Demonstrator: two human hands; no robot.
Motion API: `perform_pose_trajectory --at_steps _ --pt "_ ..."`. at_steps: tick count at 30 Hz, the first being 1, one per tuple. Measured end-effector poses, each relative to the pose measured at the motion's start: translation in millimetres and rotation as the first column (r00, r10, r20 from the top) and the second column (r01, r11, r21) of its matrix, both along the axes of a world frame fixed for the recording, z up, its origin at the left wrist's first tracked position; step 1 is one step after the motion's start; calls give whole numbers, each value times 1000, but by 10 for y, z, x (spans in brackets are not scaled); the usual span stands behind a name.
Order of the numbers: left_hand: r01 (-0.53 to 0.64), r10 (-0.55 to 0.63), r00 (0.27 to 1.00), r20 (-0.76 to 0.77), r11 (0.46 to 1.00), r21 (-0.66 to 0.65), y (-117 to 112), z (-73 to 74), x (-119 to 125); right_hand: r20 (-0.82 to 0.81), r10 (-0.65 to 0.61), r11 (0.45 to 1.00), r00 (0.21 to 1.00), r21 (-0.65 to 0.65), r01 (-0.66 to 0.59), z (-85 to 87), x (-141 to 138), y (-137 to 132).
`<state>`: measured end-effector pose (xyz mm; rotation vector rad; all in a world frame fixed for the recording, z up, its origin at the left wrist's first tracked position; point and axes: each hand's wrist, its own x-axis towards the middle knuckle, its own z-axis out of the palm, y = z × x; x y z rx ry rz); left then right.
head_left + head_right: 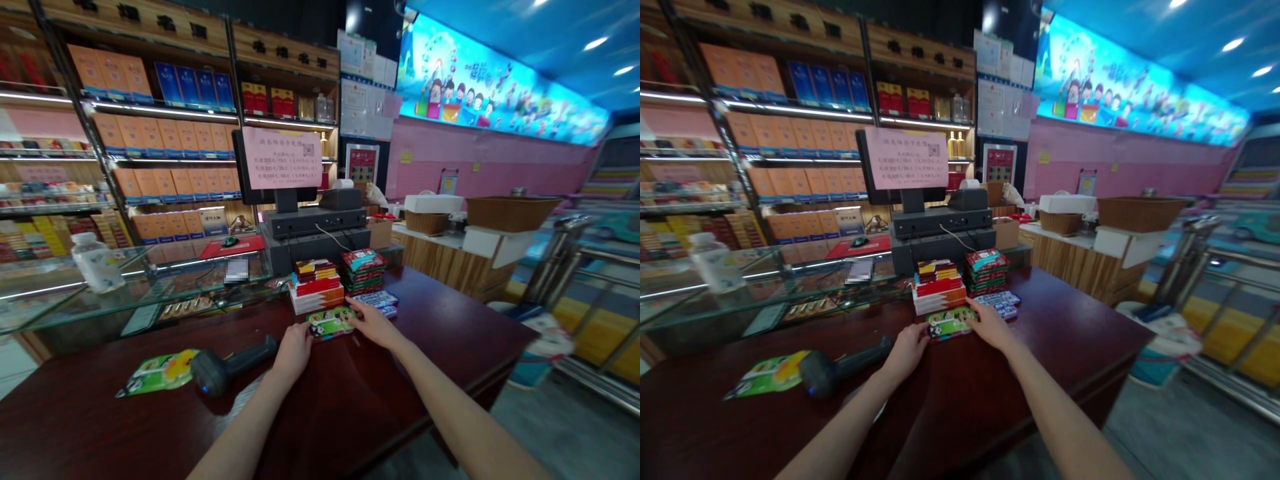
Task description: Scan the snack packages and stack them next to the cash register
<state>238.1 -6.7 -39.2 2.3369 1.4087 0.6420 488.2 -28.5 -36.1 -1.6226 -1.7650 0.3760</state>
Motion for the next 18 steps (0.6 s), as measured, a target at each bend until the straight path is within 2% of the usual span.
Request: perform_pose_trajectory --at_steps 12,18 --pt "6 -5 999 -51 1000 5 -37 49 -17 8 -5 1000 1000 17 4 -33 17 -1" --pt "15 -12 995 -94 999 37 -96 189 -61 33 -21 998 999 68 18 -11 63 20"
